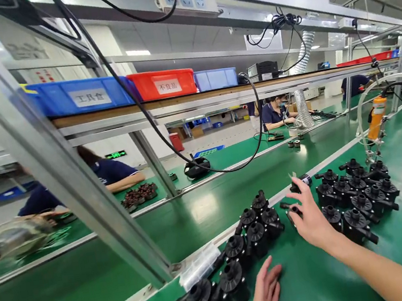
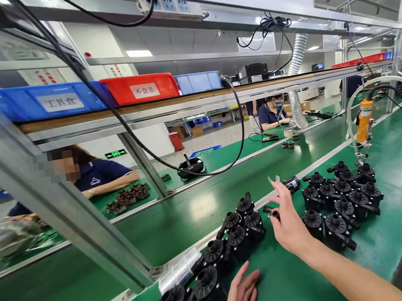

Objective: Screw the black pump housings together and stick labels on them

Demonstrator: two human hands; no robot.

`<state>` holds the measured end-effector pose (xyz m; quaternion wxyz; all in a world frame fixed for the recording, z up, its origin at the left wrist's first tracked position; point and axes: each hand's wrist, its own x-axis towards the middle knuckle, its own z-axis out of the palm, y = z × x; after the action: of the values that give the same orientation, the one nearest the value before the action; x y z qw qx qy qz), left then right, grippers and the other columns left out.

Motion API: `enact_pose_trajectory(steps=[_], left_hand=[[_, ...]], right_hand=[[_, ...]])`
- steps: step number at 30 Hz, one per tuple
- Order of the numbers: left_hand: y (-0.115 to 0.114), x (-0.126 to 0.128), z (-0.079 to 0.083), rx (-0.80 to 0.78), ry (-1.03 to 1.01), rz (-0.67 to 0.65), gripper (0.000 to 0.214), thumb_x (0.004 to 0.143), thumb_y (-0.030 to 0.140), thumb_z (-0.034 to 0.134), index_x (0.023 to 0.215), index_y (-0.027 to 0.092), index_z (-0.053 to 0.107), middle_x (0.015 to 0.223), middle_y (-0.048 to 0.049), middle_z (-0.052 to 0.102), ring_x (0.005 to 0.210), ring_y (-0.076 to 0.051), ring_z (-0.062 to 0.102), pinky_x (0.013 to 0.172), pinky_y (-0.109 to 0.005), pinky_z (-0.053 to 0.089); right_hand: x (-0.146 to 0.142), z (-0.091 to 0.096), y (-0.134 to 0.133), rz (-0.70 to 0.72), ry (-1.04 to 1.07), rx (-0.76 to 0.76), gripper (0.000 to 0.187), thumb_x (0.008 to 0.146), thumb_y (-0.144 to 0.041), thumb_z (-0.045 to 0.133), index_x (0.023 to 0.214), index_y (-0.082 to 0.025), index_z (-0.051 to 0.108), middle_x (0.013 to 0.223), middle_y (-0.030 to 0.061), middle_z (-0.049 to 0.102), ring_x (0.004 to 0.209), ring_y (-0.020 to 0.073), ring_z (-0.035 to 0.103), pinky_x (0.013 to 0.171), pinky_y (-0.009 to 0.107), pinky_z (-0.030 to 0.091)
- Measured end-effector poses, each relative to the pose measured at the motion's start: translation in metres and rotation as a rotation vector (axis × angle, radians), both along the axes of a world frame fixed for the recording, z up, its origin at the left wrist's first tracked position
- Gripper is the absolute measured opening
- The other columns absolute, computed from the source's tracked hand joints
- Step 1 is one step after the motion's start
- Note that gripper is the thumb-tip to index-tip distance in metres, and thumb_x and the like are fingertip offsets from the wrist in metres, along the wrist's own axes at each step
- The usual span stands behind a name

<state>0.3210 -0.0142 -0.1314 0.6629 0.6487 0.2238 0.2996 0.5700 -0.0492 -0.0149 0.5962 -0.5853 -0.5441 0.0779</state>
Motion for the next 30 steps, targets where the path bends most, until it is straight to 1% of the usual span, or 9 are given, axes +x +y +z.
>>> enact_pose_trajectory(steps=[3, 6, 8, 11, 13, 16, 20, 24, 30], left_hand=[[-0.008, 0.009, 0.003, -0.064, -0.091, -0.049, 0.128, 0.063, 0.062, 0.099, 0.165, 0.038, 0.025, 0.170, -0.0159, 0.038, 0.165, -0.039, 0.025, 0.135, -0.058, 0.015], [-0.016, 0.017, 0.001, -0.188, -0.239, -0.292, 0.149, 0.053, 0.061, 0.105, 0.168, 0.041, 0.011, 0.153, -0.0184, 0.054, 0.140, -0.041, 0.060, 0.120, -0.062, 0.041], [-0.020, 0.017, -0.001, -0.289, -0.232, -0.408, 0.157, 0.054, 0.060, 0.105, 0.167, 0.042, -0.001, 0.128, -0.0131, 0.066, 0.106, -0.033, 0.076, 0.100, -0.057, 0.055], [-0.026, 0.013, 0.005, -0.362, -0.163, -0.315, 0.157, 0.061, 0.049, 0.105, 0.164, 0.045, -0.013, 0.118, -0.0077, 0.065, 0.093, -0.024, 0.074, 0.086, -0.045, 0.057], [-0.030, 0.010, 0.015, -0.338, -0.191, -0.209, 0.149, 0.065, 0.044, 0.104, 0.163, 0.045, -0.009, 0.131, -0.0112, 0.060, 0.102, -0.025, 0.070, 0.086, -0.041, 0.055], [-0.034, 0.010, 0.027, -0.263, -0.265, -0.121, 0.126, 0.074, 0.053, 0.096, 0.159, 0.044, 0.003, 0.146, -0.0139, 0.052, 0.113, -0.026, 0.065, 0.090, -0.039, 0.050], [-0.037, 0.013, 0.030, -0.168, -0.266, -0.057, 0.111, 0.080, 0.060, 0.090, 0.154, 0.038, 0.010, 0.143, -0.0145, 0.054, 0.117, -0.029, 0.063, 0.099, -0.042, 0.045], [-0.041, 0.014, 0.027, -0.137, -0.198, 0.025, 0.114, 0.079, 0.059, 0.090, 0.155, 0.036, 0.010, 0.143, -0.0152, 0.054, 0.119, -0.031, 0.062, 0.103, -0.044, 0.045], [-0.045, 0.013, 0.033, -0.186, -0.206, 0.011, 0.110, 0.080, 0.051, 0.092, 0.153, 0.035, 0.012, 0.139, -0.0157, 0.058, 0.113, -0.029, 0.068, 0.098, -0.043, 0.050]], right_hand=[[-0.020, -0.005, -0.038, 0.268, 0.295, -0.045, 0.083, 0.100, -0.021, 0.058, 0.164, -0.043, 0.010, 0.171, 0.0151, 0.021, 0.141, 0.0263, 0.058, 0.101, 0.042, 0.062], [-0.042, -0.014, -0.052, 0.542, 0.533, -0.082, 0.085, 0.099, -0.033, 0.066, 0.161, -0.045, 0.009, 0.171, 0.0152, 0.018, 0.143, 0.0296, 0.056, 0.104, 0.049, 0.060], [-0.055, -0.022, -0.052, 0.475, 0.522, -0.081, 0.078, 0.100, -0.040, 0.066, 0.159, -0.041, 0.015, 0.169, 0.0148, 0.024, 0.143, 0.0292, 0.054, 0.109, 0.050, 0.057], [-0.067, -0.033, -0.051, 0.238, 0.466, -0.092, 0.068, 0.100, -0.044, 0.069, 0.154, -0.032, 0.030, 0.146, 0.0146, 0.052, 0.119, 0.0246, 0.064, 0.099, 0.042, 0.058], [-0.070, -0.038, -0.054, 0.293, 0.557, -0.151, 0.069, 0.099, -0.048, 0.073, 0.152, -0.027, 0.033, 0.112, 0.0079, 0.065, 0.091, 0.0204, 0.065, 0.081, 0.034, 0.056], [-0.069, -0.041, -0.059, 0.465, 0.728, -0.261, 0.078, 0.094, -0.052, 0.079, 0.150, -0.023, 0.033, 0.085, -0.0019, 0.062, 0.073, 0.0161, 0.059, 0.073, 0.030, 0.049], [-0.069, -0.042, -0.059, 0.491, 0.777, -0.362, 0.088, 0.087, -0.054, 0.085, 0.149, -0.019, 0.034, 0.083, -0.0021, 0.065, 0.072, 0.0152, 0.059, 0.074, 0.030, 0.046], [-0.076, -0.040, -0.057, 0.394, 0.801, -0.383, 0.096, 0.078, -0.058, 0.090, 0.148, -0.018, 0.037, 0.078, -0.0021, 0.067, 0.068, 0.0165, 0.060, 0.071, 0.030, 0.044], [-0.083, -0.040, -0.058, 0.374, 0.738, -0.411, 0.095, 0.080, -0.057, 0.086, 0.150, -0.018, 0.034, 0.078, -0.0029, 0.066, 0.063, 0.0157, 0.056, 0.068, 0.031, 0.042]])
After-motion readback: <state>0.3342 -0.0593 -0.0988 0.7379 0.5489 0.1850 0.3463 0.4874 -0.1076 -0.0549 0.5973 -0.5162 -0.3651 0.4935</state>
